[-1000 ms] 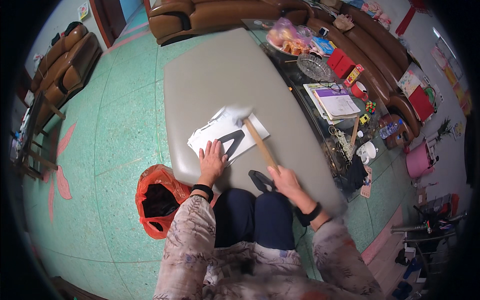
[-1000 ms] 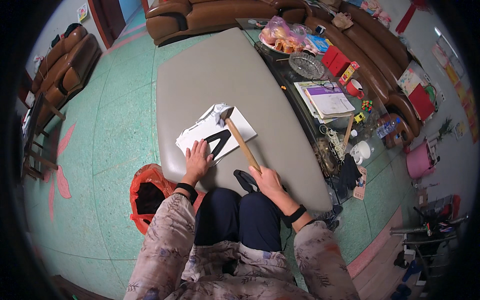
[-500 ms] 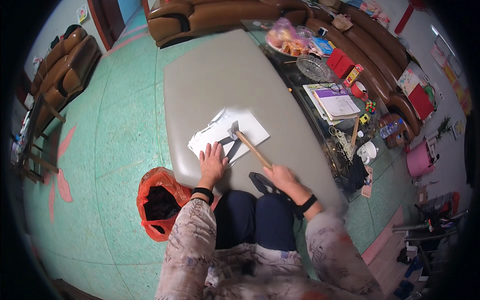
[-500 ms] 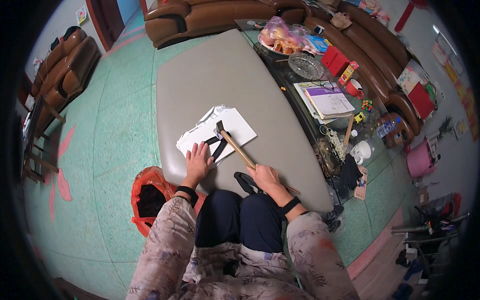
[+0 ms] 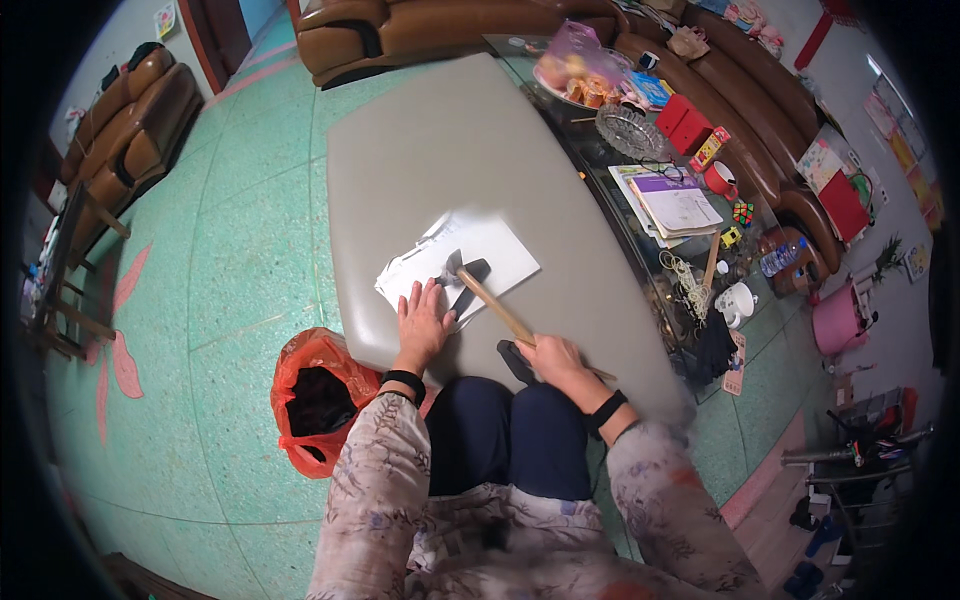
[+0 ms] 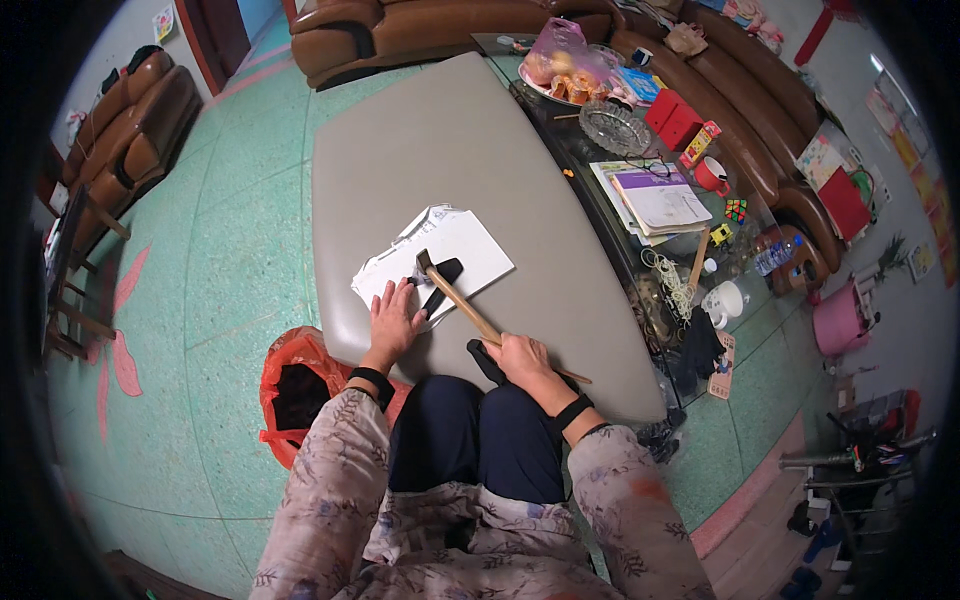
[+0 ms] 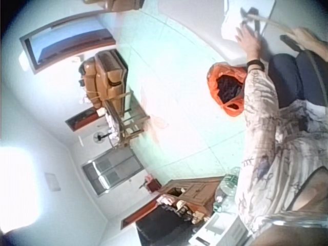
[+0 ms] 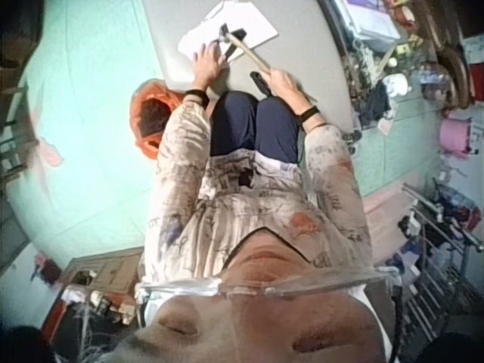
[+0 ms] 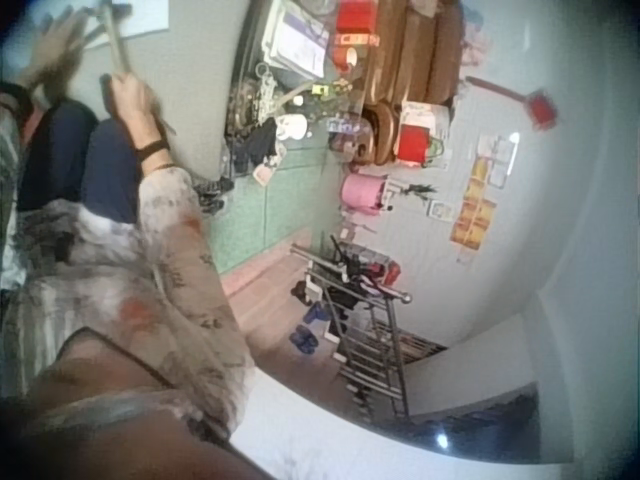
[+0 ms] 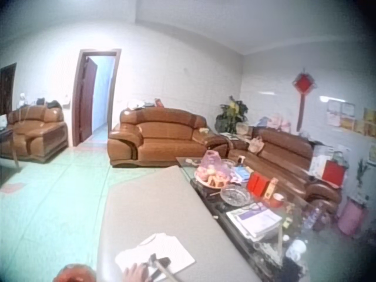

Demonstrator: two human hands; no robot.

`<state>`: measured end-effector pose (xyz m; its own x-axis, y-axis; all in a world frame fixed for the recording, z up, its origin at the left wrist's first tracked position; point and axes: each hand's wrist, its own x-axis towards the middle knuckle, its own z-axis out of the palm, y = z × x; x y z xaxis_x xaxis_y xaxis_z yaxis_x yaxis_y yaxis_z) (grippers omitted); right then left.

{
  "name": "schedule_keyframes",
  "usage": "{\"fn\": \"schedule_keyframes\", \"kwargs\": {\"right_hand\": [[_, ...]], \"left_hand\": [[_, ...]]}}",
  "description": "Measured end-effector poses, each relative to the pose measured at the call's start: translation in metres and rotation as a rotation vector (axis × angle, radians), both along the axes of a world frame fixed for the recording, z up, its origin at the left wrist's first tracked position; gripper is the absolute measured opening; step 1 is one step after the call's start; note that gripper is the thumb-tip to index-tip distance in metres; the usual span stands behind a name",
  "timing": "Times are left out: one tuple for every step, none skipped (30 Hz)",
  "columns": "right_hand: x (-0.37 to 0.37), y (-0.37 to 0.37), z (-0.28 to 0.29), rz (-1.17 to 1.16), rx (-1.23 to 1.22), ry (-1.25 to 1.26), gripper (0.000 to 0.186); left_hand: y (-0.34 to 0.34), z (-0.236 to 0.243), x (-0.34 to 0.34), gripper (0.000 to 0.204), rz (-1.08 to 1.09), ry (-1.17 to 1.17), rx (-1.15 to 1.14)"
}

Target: The person is repairing a black shoe by hand while sitting on the floor. They use a hammer to strike the shoe sole against a white paper on a table, then use a wooden stick to manipulate the sole and a needle to stitch the shoe.

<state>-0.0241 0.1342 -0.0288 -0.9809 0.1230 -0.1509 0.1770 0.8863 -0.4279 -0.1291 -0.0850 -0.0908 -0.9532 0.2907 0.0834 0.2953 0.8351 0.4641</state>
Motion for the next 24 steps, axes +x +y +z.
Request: {"fn": "schedule_keyframes", "kwargs": {"right_hand": [[-0.005, -0.003, 0.005, 0.012, -0.031, -0.032, 0.045], [-0.010, -0.005, 0.015, 0.021, -0.054, -0.065, 0.045], [-0.013, -0.007, 0.022, 0.029, -0.078, -0.098, 0.045], [-0.009, -0.007, 0.019, 0.011, -0.088, -0.051, 0.044], [-0.004, -0.010, 0.014, -0.007, -0.098, -0.004, 0.044], [-0.001, -0.011, 0.011, -0.025, -0.107, 0.043, 0.044], [-0.002, -0.010, 0.009, -0.001, -0.071, 0.034, 0.044], [-0.004, -0.008, 0.006, 0.022, -0.035, 0.025, 0.043], [-0.006, -0.005, 0.005, 0.045, 0.001, 0.016, 0.043], [-0.012, -0.006, 0.014, 0.077, 0.006, -0.009, 0.043], [-0.012, -0.005, 0.020, 0.061, -0.008, 0.004, 0.042], [-0.013, -0.005, 0.026, 0.045, -0.023, 0.018, 0.042], [-0.011, -0.002, 0.030, 0.022, -0.032, 0.032, 0.042], [-0.008, 0.002, 0.022, -0.027, -0.049, 0.049, 0.044], [-0.007, 0.008, 0.014, -0.044, -0.015, 0.028, 0.044], [-0.008, 0.010, 0.016, -0.060, 0.014, 0.010, 0.045], [-0.008, 0.014, 0.018, -0.076, 0.043, -0.008, 0.046], [-0.008, 0.025, 0.024, -0.059, 0.032, -0.044, 0.048], [-0.006, 0.027, 0.028, -0.063, -0.007, -0.039, 0.047], [-0.004, 0.027, 0.030, -0.067, -0.046, -0.034, 0.047], [-0.002, 0.026, 0.030, -0.071, -0.084, -0.030, 0.047], [0.008, 0.028, 0.020, -0.094, -0.090, 0.018, 0.047], [0.015, 0.031, 0.012, -0.087, -0.024, -0.015, 0.047], [0.021, 0.035, 0.006, -0.080, 0.043, -0.048, 0.047]], "left_hand": [[-0.004, 0.001, 0.000, 0.057, 0.011, -0.001, -0.011], [-0.004, 0.000, 0.002, 0.056, 0.018, -0.003, -0.014], [-0.005, 0.000, 0.003, 0.056, 0.025, -0.005, -0.018], [-0.002, -0.001, 0.003, 0.056, 0.024, 0.006, -0.015], [-0.001, -0.001, 0.003, 0.056, 0.025, 0.006, -0.009], [0.000, -0.002, 0.003, 0.056, 0.024, 0.007, -0.002], [0.000, -0.001, 0.001, 0.056, 0.026, 0.013, 0.000], [-0.001, 0.000, 0.000, 0.056, 0.020, 0.006, -0.022], [0.001, 0.000, 0.000, 0.057, 0.019, -0.015, -0.031], [-0.001, 0.004, 0.000, 0.057, 0.026, -0.035, -0.045], [-0.002, 0.003, 0.002, 0.057, 0.032, -0.059, -0.055], [-0.003, -0.001, 0.001, 0.060, 0.029, -0.002, -0.038], [-0.002, -0.001, 0.001, 0.060, 0.023, 0.001, -0.053], [-0.001, -0.001, 0.000, 0.061, 0.017, 0.004, -0.067], [0.001, 0.000, -0.001, 0.062, 0.012, 0.007, -0.082], [-0.001, 0.002, -0.002, 0.062, 0.009, -0.023, -0.096], [0.000, 0.005, -0.002, 0.061, 0.003, -0.031, -0.098], [0.001, 0.006, 0.000, 0.060, -0.003, -0.040, -0.100], [0.000, 0.006, 0.001, 0.059, -0.002, -0.053, -0.104], [-0.001, 0.006, 0.001, 0.059, 0.001, -0.058, -0.095], [-0.003, 0.007, 0.000, 0.059, 0.009, -0.048, -0.096], [-0.001, 0.006, -0.002, 0.059, 0.009, -0.038, -0.087], [0.001, 0.005, -0.002, 0.059, 0.006, -0.032, -0.080], [0.001, 0.004, -0.001, 0.059, -0.004, -0.037, -0.064]]}}
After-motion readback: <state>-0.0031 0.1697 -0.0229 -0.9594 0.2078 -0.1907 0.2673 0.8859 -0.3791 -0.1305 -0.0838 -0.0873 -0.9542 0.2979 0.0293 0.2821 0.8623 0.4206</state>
